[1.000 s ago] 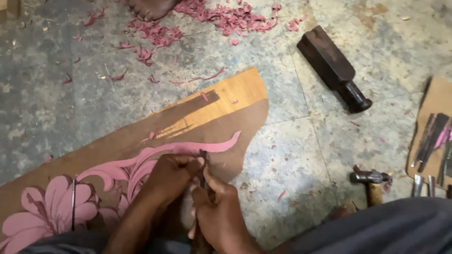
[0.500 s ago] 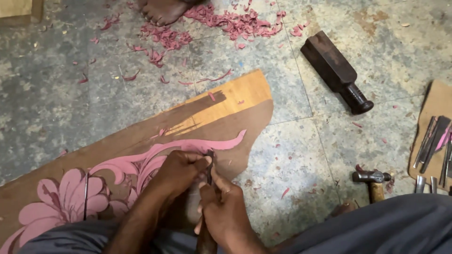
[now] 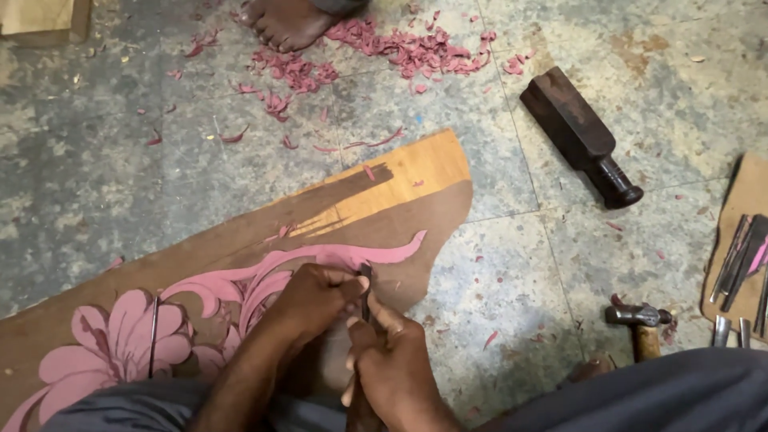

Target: The person carves decorative patterns into a piece of wood using various chisels and a mallet. The person hammers a chisel with a mallet to remove larger pieces of wood and uses smaller hand chisels for detailed finishing of the floral designs.

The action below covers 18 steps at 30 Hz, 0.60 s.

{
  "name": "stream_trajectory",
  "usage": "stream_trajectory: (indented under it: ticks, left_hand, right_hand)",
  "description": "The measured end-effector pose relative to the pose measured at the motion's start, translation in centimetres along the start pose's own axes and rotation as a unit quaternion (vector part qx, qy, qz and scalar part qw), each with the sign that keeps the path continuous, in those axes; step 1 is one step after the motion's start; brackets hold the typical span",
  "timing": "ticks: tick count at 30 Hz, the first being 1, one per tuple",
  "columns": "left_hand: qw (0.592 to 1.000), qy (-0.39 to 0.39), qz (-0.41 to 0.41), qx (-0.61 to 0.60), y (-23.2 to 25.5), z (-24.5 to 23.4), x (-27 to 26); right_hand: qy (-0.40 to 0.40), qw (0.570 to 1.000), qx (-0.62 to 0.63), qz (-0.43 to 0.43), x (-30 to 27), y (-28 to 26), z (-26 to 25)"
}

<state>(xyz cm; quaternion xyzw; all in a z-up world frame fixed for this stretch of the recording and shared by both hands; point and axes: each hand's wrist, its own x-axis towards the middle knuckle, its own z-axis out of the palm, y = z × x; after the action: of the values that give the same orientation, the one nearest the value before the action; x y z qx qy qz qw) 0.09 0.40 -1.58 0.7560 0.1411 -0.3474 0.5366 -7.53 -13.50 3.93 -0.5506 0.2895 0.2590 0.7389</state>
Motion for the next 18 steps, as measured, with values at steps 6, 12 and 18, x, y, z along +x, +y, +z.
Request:
stream_trajectory:
  ticks: [6, 12, 18]
  left_hand:
    - [1.0, 0.009, -0.006, -0.022, 0.3, 0.0, 0.2]
    - [0.995, 0.006, -0.012, -0.094, 0.1, -0.3, 0.4]
    - [0.999, 0.007, -0.022, -0.046, -0.9, -0.5, 1.1]
  right_hand:
    - [0.015, 0.999, -0.043, 0.003, 0.3, -1.4, 0.6]
    - [-0.002, 1.0, -0.023, -0.015, -0.5, -2.4, 0.8]
    - [-0.008, 1.0, -0.006, -0.028, -1.2, -2.3, 1.0]
